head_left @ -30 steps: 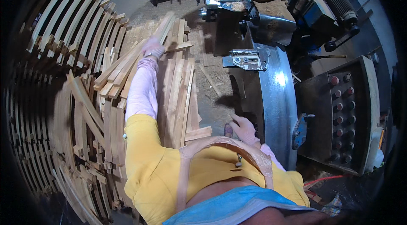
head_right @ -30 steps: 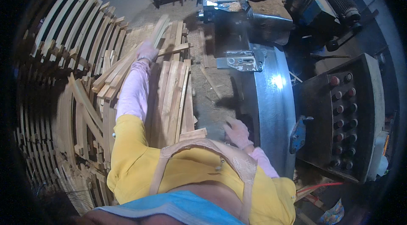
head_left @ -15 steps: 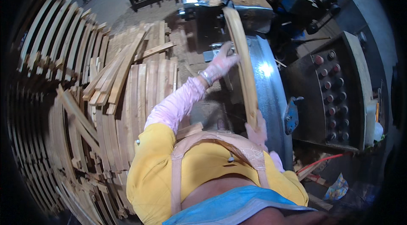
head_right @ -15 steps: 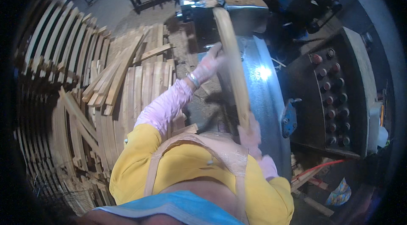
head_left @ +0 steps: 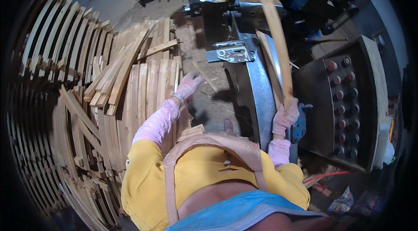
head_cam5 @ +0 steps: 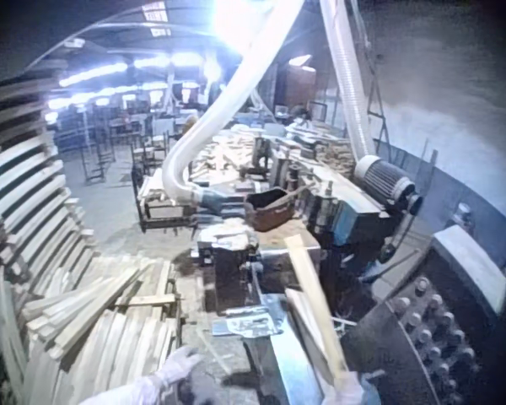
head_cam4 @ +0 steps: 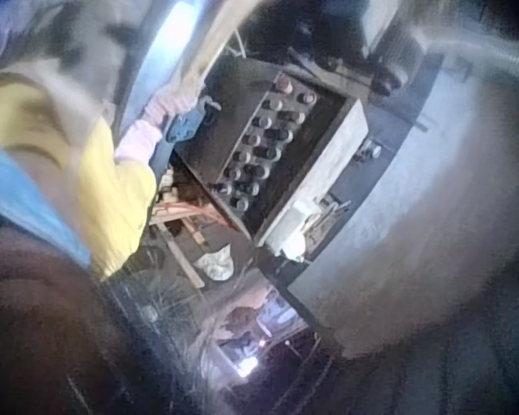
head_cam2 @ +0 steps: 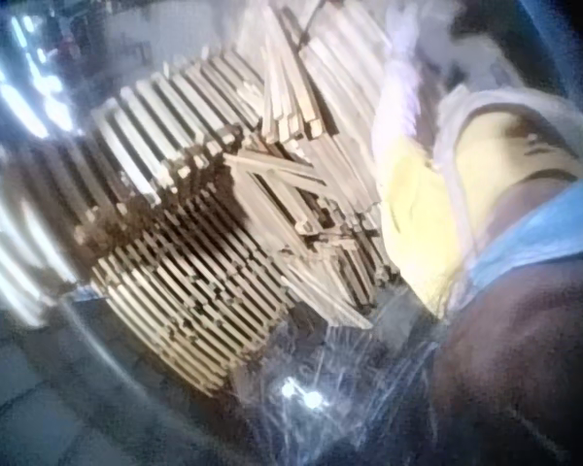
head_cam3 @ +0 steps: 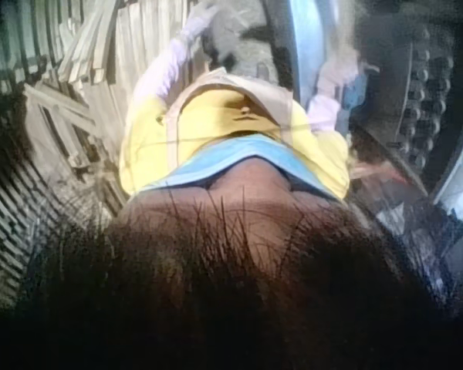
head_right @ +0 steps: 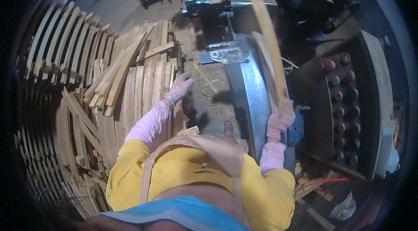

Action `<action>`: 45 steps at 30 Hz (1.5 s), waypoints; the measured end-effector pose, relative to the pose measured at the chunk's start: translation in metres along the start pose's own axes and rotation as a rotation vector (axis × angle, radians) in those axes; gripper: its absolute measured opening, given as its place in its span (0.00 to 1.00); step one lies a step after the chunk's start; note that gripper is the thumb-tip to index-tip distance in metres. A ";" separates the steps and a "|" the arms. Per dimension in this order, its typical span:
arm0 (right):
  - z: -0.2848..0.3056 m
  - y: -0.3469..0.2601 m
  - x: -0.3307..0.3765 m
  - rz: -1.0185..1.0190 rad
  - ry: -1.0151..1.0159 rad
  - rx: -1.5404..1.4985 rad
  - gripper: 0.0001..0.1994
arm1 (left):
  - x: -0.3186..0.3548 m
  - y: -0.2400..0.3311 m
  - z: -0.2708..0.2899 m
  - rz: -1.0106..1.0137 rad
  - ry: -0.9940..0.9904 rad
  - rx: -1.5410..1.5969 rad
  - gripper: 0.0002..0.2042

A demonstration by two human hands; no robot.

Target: The person picks up wooden slats from a large pile, runs each slat over a jointer machine to smooth the surface, and places the processed pieces onto another stack.

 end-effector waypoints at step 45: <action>-0.034 -0.157 0.091 0.193 -0.720 -0.491 0.45 | -0.101 0.170 0.009 -0.252 0.436 0.913 0.15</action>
Point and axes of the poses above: each hand's wrist, its own x-axis away from the middle knuckle, its own z-axis out of the back of the hand, y = z × x, the point moved 10 cm from there along -x, towards the middle knuckle, and after that the axes turned 15 degrees about -z, right-handed, at the moved point
